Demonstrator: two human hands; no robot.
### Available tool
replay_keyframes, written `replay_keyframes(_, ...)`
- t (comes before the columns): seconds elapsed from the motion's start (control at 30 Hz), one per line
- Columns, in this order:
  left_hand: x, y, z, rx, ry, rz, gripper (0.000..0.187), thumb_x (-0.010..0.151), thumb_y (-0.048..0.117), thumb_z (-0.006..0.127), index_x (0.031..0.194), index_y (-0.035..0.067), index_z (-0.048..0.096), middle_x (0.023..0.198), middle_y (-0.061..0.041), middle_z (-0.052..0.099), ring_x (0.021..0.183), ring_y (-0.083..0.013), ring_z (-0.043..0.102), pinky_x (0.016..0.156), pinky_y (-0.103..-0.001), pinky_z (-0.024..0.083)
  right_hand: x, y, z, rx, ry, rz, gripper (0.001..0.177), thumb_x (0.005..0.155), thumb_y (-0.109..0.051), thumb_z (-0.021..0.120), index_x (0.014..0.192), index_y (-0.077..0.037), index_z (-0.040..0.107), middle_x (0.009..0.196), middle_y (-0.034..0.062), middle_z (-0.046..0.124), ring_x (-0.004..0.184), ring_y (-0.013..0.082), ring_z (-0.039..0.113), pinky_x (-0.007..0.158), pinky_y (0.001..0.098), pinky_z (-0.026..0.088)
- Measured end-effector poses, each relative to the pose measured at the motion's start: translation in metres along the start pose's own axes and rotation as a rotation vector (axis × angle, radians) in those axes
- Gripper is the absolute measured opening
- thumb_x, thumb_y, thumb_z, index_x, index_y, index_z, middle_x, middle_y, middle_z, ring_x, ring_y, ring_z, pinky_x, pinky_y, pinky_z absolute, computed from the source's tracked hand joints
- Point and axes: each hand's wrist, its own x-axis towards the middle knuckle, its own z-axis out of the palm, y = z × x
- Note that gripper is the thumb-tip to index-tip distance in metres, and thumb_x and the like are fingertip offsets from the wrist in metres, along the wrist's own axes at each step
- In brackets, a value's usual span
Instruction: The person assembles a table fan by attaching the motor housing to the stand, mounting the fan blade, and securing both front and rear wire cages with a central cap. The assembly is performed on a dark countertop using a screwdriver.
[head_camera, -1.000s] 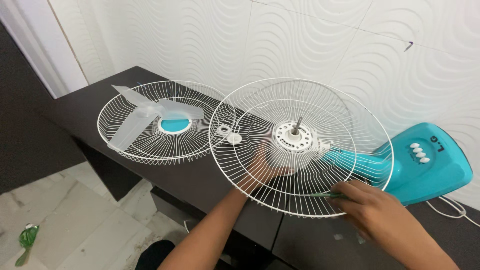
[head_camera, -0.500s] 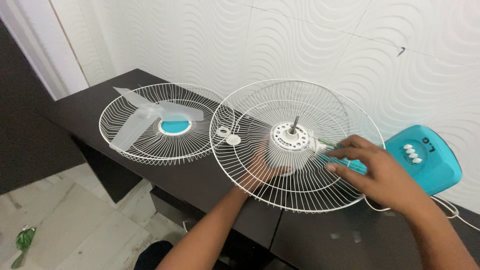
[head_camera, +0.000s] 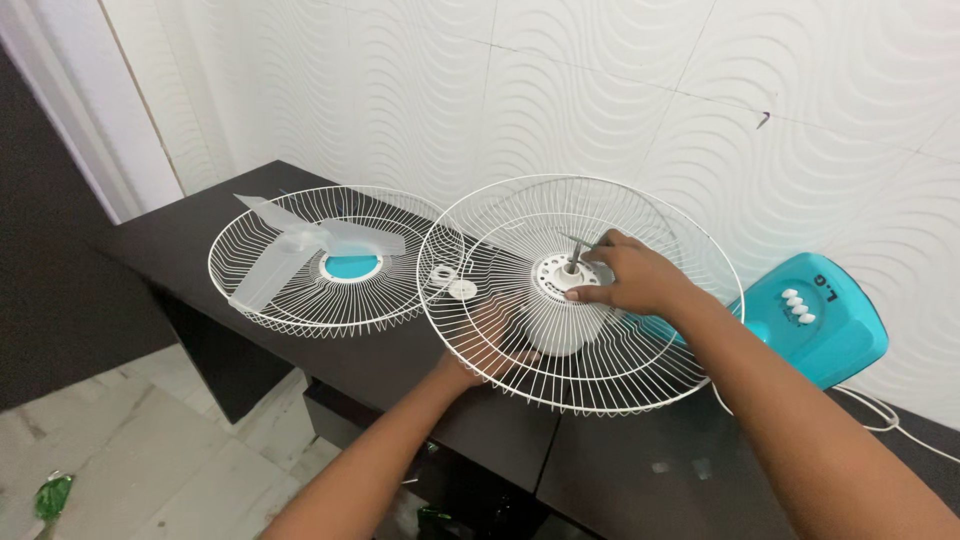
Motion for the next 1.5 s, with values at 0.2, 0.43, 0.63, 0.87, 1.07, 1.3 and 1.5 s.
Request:
replay_keyframes(0.2, -0.012, -0.049, -0.048, 0.174, 0.127, 0.230, 0.062, 0.093, 0.031, 0.067, 0.145, 0.004, 0.049, 0.149, -0.019, 0.053, 0.139, -0.0358, 0.048, 0.115, -0.046, 0.040, 0.008, -0.013, -0.002, -0.056, -0.003, 0.065, 0.078, 0.067, -0.070, 0.079, 0.120, -0.014, 0.076, 0.122, 0.0075, 0.063, 0.121, 0.0286, 0.062, 0.099, 0.0455, 0.053)
replay_keyframes(0.43, -0.024, -0.058, -0.101, -0.051, 0.089, -0.056, 0.044, 0.095, 0.018, 0.061, 0.137, 0.007, 0.055, 0.139, -0.017, 0.061, 0.129, -0.0374, 0.058, 0.107, -0.045, 0.047, 0.007, -0.013, 0.001, -0.008, 0.036, 0.077, 0.079, 0.065, -0.071, 0.080, 0.118, -0.012, 0.075, 0.121, 0.0079, 0.064, 0.120, 0.0293, 0.063, 0.096, 0.0465, 0.054)
replay_keyframes(0.63, -0.005, -0.075, -0.090, -0.102, 0.234, -0.036, 0.048, 0.088, 0.017, 0.069, 0.133, 0.005, 0.056, 0.132, -0.020, 0.062, 0.122, -0.0413, 0.059, 0.103, -0.046, 0.047, 0.008, -0.011, 0.003, 0.012, 0.043, 0.081, 0.078, 0.064, -0.069, 0.082, 0.116, -0.012, 0.076, 0.123, 0.0092, 0.063, 0.122, 0.0314, 0.061, 0.098, 0.0471, 0.052)
replay_keyframes(0.87, 0.018, -0.093, -0.071, 0.021, 0.193, -0.042, 0.039, 0.091, 0.010, 0.062, 0.130, 0.009, 0.060, 0.128, -0.016, 0.066, 0.117, -0.0386, 0.063, 0.098, -0.046, 0.052, 0.006, -0.008, 0.005, 0.062, 0.053, 0.080, 0.077, 0.064, -0.068, 0.083, 0.116, -0.011, 0.077, 0.123, 0.0108, 0.064, 0.120, 0.0316, 0.063, 0.099, 0.0448, 0.052)
replay_keyframes(1.07, 0.031, -0.089, -0.071, 0.007, 0.074, -0.170, 0.029, 0.090, 0.020, 0.067, 0.117, 0.010, 0.064, 0.121, -0.013, 0.069, 0.111, -0.0357, 0.066, 0.094, -0.046, 0.053, 0.007, -0.010, 0.004, 0.064, 0.044, 0.092, 0.077, 0.064, -0.067, 0.084, 0.116, -0.010, 0.076, 0.124, 0.0109, 0.063, 0.122, 0.0319, 0.061, 0.099, 0.0456, 0.051)
replay_keyframes(1.3, 0.002, -0.073, -0.071, -0.366, 0.270, -0.267, 0.037, 0.087, 0.015, 0.071, 0.121, 0.003, 0.061, 0.117, -0.015, 0.070, 0.109, -0.0336, 0.068, 0.095, -0.043, 0.052, 0.008, -0.006, 0.006, 0.071, 0.037, 0.080, 0.079, 0.066, -0.068, 0.083, 0.119, -0.009, 0.075, 0.123, 0.0141, 0.063, 0.116, 0.0353, 0.064, 0.098, 0.0460, 0.052)
replay_keyframes(1.5, -0.056, -0.051, -0.079, -0.398, 0.566, -0.257, 0.044, 0.091, 0.004, 0.070, 0.132, 0.002, 0.055, 0.124, -0.015, 0.062, 0.113, -0.0279, 0.065, 0.093, -0.038, 0.055, 0.010, 0.004, 0.015, 0.098, 0.059, 0.027, 0.078, 0.069, -0.067, 0.083, 0.119, -0.008, 0.077, 0.127, 0.0199, 0.060, 0.117, 0.0400, 0.062, 0.099, 0.0485, 0.051)
